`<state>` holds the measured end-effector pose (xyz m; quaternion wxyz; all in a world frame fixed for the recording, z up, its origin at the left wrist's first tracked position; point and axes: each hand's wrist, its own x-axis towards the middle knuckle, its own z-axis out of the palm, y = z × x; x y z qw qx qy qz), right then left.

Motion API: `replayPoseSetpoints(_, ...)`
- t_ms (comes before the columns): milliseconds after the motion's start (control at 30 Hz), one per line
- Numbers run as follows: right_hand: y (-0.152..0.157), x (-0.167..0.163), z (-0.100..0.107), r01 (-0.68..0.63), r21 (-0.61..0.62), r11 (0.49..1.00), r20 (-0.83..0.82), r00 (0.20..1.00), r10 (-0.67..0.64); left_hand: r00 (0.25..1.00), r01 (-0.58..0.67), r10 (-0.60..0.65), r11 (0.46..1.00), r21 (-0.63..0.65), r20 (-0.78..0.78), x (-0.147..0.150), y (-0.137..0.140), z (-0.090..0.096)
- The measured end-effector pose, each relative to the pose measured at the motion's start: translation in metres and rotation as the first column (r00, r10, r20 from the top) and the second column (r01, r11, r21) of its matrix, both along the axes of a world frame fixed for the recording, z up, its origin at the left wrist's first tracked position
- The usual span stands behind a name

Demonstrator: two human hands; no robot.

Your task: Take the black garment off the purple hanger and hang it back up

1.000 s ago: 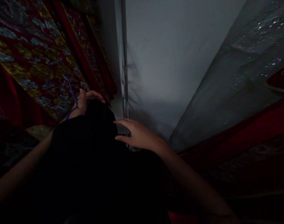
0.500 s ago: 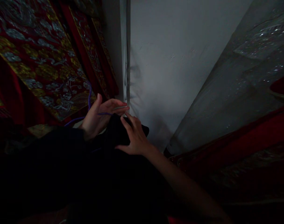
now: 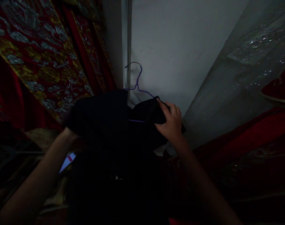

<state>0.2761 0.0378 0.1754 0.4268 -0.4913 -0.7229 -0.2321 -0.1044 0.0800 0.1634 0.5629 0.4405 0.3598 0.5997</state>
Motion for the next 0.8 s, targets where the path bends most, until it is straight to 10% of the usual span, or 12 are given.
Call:
replayPoseSetpoints(167,0.027,-0.01,0.028,0.053,-0.079,0.995,-0.05,0.997,-0.057,0.991,0.131,-0.131,0.991,-0.017,-0.005,0.002,-0.019,-0.046)
replayPoseSetpoints(433,0.022,-0.04,0.032,-0.108,-0.178,0.978,-0.049,0.994,0.101,0.947,-0.168,0.16,0.986,-0.006,-0.278,0.048,-0.047,-0.093)
replayPoseSetpoints(667,-0.017,-0.082,-0.066,-0.213,-0.082,0.973,-0.572,0.81,0.129,0.958,-0.175,0.131,0.972,-0.157,-0.256,0.074,-0.077,-0.123)
replayPoseSetpoints(800,-0.007,-0.126,-0.137,-0.392,-0.413,0.822,-0.826,0.542,-0.156,0.969,-0.166,0.09,0.927,-0.338,-0.231,0.075,-0.093,-0.132)
